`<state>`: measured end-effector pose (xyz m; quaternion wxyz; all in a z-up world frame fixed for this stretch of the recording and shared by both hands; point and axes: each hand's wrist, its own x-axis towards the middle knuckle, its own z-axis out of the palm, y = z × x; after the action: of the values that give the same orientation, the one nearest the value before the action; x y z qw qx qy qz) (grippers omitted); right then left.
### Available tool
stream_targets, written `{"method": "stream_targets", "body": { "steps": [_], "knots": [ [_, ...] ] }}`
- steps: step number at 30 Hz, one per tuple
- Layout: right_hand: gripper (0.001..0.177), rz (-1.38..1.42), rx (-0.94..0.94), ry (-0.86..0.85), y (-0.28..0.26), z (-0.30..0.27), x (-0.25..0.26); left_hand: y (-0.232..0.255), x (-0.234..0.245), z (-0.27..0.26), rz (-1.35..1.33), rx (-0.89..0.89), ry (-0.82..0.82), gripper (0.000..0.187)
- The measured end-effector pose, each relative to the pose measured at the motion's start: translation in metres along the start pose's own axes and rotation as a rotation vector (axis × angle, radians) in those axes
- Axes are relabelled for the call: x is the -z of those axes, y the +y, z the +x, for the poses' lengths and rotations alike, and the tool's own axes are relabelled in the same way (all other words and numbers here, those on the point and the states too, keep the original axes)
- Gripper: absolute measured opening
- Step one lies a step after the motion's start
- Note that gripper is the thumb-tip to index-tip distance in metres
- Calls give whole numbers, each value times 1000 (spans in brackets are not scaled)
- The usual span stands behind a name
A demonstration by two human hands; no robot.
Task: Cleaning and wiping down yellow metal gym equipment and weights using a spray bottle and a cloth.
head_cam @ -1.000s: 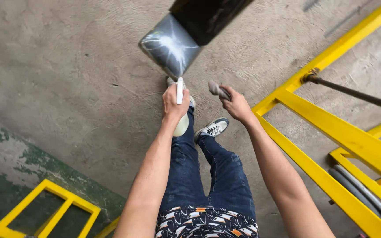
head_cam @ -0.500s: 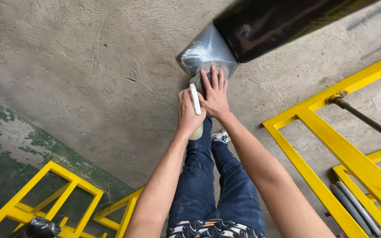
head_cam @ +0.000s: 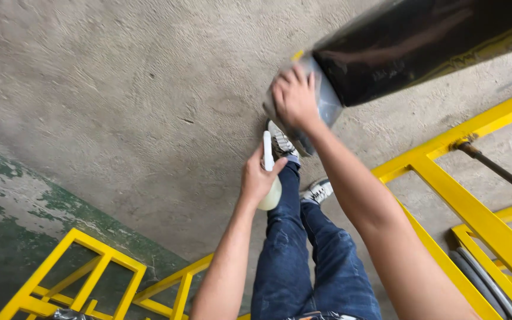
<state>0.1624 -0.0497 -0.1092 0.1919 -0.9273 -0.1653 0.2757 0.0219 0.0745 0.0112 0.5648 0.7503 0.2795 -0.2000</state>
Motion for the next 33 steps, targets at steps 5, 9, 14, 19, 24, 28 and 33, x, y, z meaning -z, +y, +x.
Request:
{"method": "stream_targets", "body": {
  "steps": [5,9,14,19,24,28,33],
  "knots": [
    [38,236,149,154,-14,-53,-2,3,6,9,-35,51,-26,71],
    [37,240,-25,153,12,0,-6,5,9,9,20,-3,-6,71],
    [36,74,-203,-106,6,27,12,11,6,14,62,-1,-47,72],
    [48,273,19,186,12,-70,-1,12,1,22,46,-69,-47,70],
    [52,382,-284,275,58,-82,-45,25,-13,20,86,-16,-116,70],
    [52,309,-419,161,20,-50,-20,19,-31,20,67,-4,-130,69],
    [56,308,-218,249,5,-110,-21,11,-43,17,85,-187,-81,60]
  ]
}}
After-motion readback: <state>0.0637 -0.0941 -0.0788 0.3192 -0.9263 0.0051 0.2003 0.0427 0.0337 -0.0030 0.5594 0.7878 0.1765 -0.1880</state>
